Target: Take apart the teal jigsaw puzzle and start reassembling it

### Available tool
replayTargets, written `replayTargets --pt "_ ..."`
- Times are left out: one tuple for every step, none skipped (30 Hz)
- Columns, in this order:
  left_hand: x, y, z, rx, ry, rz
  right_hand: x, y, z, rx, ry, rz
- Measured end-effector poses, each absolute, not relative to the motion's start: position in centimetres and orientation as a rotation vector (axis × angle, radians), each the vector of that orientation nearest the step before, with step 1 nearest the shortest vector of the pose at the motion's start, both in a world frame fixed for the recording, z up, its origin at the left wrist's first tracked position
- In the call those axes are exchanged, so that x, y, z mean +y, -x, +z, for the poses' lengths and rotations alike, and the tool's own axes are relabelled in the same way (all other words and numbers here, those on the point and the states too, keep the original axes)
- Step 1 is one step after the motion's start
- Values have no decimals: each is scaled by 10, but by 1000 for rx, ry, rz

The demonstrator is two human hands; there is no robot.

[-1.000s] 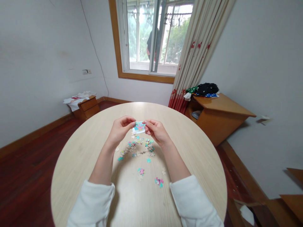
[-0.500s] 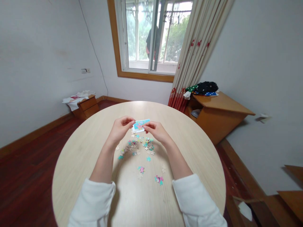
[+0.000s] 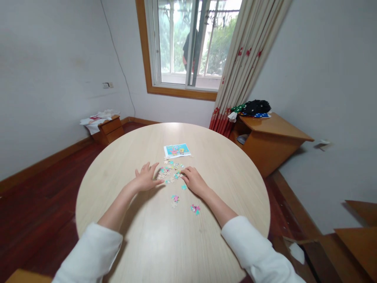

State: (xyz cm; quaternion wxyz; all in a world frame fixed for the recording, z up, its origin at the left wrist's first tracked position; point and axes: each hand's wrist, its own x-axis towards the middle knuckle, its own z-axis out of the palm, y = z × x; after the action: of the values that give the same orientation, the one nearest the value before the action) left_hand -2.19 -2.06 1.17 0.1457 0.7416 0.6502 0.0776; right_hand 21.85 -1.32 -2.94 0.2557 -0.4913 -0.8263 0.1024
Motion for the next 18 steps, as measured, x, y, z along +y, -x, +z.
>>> replayTargets --pt "-26 23 6 1897 -2134 196 -12 -219 -30 -2233 1294 276" --pt "-31 24 0 1896 -2138 173 -11 -219 -31 -2219 1258 283" --pt "-35 24 -5 1886 -2149 164 -10 -220 -31 -2198 1233 301" --pt "-39 24 -10 1863 -2167 164 -11 -221 -30 -2165 1219 326" --pt "-42 24 -14 1833 -2191 179 -12 -222 -29 -2119 1220 355" --pt "-45 24 -17 1794 -2215 203 -13 -224 -28 -2063 1232 386" --pt "-47 23 -19 1750 -2232 234 -15 -225 -26 -2002 1250 419" --pt "-49 23 -20 1701 -2241 270 -16 -227 -25 -1944 1269 450" --pt "-51 21 -21 1648 -2243 306 -19 -229 -24 -1892 1286 478" --pt "-54 20 -22 1592 -2240 343 -21 -232 -22 -1852 1301 503" --pt "-56 18 -22 1536 -2239 376 -24 -234 -21 -1822 1317 528" --pt "-60 15 -22 1484 -2241 404 -28 -237 -21 -1803 1334 553" --pt "-64 12 -21 1439 -2249 423 -33 -240 -20 -1796 1351 575" --pt "-69 7 -21 1405 -2262 430 -39 -243 -19 -1809 1363 591" --pt "-75 2 -21 1395 -2272 426 -46 -246 -18 -1841 1372 596" --pt "-82 -3 -21 1400 -2289 406 -55 -249 -18 -1895 1377 588" --pt "-89 -9 -22 1425 -2309 395 -64 -251 -17 -1977 1374 557" --pt "-95 -16 -23 1447 -2336 371 -74 -253 -18 -2060 1394 518"
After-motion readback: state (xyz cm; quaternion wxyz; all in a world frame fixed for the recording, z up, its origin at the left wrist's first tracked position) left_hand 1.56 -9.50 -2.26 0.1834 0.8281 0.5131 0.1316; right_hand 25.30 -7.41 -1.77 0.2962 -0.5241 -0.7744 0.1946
